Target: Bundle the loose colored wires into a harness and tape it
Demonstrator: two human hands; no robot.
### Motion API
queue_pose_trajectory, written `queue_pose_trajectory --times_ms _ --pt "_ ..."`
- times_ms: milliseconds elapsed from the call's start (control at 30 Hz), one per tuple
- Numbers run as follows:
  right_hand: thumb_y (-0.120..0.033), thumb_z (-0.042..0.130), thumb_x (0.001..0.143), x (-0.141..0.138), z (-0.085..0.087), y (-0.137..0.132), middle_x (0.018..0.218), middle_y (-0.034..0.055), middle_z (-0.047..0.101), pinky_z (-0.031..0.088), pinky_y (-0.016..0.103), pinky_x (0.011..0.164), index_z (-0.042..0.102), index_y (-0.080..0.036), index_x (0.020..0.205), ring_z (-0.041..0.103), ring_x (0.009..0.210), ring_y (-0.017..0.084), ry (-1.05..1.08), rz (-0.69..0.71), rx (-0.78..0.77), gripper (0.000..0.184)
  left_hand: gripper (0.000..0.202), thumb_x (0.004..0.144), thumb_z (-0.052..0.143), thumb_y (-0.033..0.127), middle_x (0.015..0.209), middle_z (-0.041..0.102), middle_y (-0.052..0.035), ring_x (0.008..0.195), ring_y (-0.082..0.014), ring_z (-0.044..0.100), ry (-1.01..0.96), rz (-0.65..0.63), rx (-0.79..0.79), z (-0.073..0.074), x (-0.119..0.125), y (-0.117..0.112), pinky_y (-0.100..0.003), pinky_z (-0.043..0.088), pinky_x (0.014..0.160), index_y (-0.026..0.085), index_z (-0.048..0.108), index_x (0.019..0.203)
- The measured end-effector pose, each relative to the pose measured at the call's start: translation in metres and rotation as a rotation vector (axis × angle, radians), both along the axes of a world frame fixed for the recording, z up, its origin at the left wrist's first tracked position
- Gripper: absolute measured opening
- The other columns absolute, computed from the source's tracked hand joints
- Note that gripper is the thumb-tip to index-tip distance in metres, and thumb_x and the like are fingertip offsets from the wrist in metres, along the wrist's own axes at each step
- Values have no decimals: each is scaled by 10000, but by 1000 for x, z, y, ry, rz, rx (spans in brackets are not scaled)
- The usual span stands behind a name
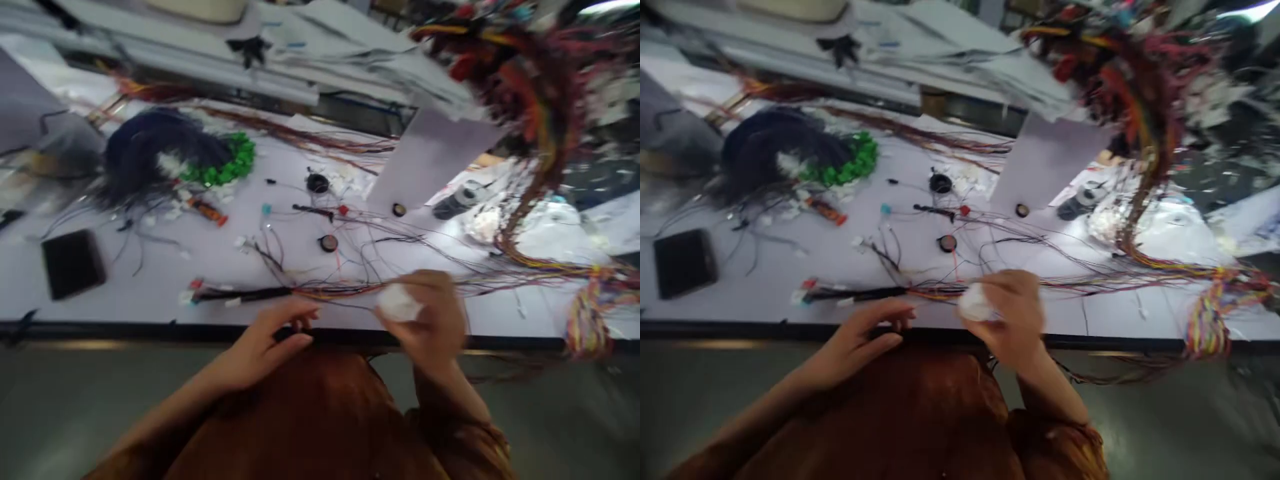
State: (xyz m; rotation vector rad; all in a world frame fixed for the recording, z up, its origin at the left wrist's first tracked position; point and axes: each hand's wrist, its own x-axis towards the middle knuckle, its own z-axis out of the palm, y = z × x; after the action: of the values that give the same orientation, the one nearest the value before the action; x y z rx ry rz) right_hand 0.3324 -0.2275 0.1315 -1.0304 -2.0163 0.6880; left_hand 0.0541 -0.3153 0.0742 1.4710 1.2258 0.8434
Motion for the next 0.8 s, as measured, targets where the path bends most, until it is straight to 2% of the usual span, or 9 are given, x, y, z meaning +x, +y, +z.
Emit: queue_pose_trajectory --times_ms 133,233,300,367,467,567,633,733,800 --pt "-210 730 838 -59 -37 -21 1062 46 736 609 452 763 540 -364 1111 718 909 244 -11 361 174 367 487 924 583 598 1002 711 -103 839 -179 656 -613 -81 -263 -7 18 -3 -289 545 728 192 713 1160" --pt "-144 661 852 -78 -44 -34 1158 70 718 606 449 839 519 -353 1173 704 1029 249 -43 499 230 409 450 867 674 602 902 712 -71 798 -158 654 -897 71 -378 -21 17 -9 -280 540 768 179 745 1002" --pt "-131 643 846 -82 -43 -40 1140 73 712 593 461 877 547 -358 1196 687 1060 259 -74 569 286 428 416 868 699 556 966 726 -86 888 -175 672 -987 150 -377 -19 13 -10 -294 533 859 165 749 1002" --pt "-140 638 848 -83 -40 -45 1080 63 709 587 451 859 565 -368 1213 682 1015 254 -112 625 290 436 377 892 689 508 1035 726 -104 951 -189 675 -1029 184 -345 -9 9 -7 -313 523 911 154 749 1006" --pt "-140 637 843 -77 -42 -52 1019 48 675 585 383 781 568 -333 1153 666 919 215 -148 681 141 372 303 892 708 453 897 705 -70 858 -163 664 -1054 272 -237 4 1 0 -290 524 842 151 725 868" --pt "-148 651 841 -63 -55 -55 894 17 604 550 305 679 503 -271 866 625 800 167 -89 586 -115 195 350 900 698 451 753 650 -36 765 -138 636 -979 442 -72 4 -14 11 -276 522 799 145 658 736" --pt "-174 655 863 -49 -67 -52 788 -12 557 505 279 602 447 -258 782 580 691 149 -86 468 -218 238 371 943 642 432 726 647 -33 735 -130 630 -877 631 32 -1 -34 19 -273 525 783 146 638 708" --pt "-217 645 897 -28 -86 -44 722 -23 556 489 293 558 609 -277 958 565 617 161 -230 385 -240 92 414 1011 534 393 696 651 -34 703 -115 627 -732 918 213 -13 -74 24 -253 516 749 146 637 695" --pt "-243 627 919 -16 -95 -39 726 -5 577 510 314 561 684 -293 1065 595 635 182 -300 408 -239 165 439 1023 508 415 669 637 -28 659 -106 607 -693 1030 328 -20 -99 22 -243 498 704 151 638 696"
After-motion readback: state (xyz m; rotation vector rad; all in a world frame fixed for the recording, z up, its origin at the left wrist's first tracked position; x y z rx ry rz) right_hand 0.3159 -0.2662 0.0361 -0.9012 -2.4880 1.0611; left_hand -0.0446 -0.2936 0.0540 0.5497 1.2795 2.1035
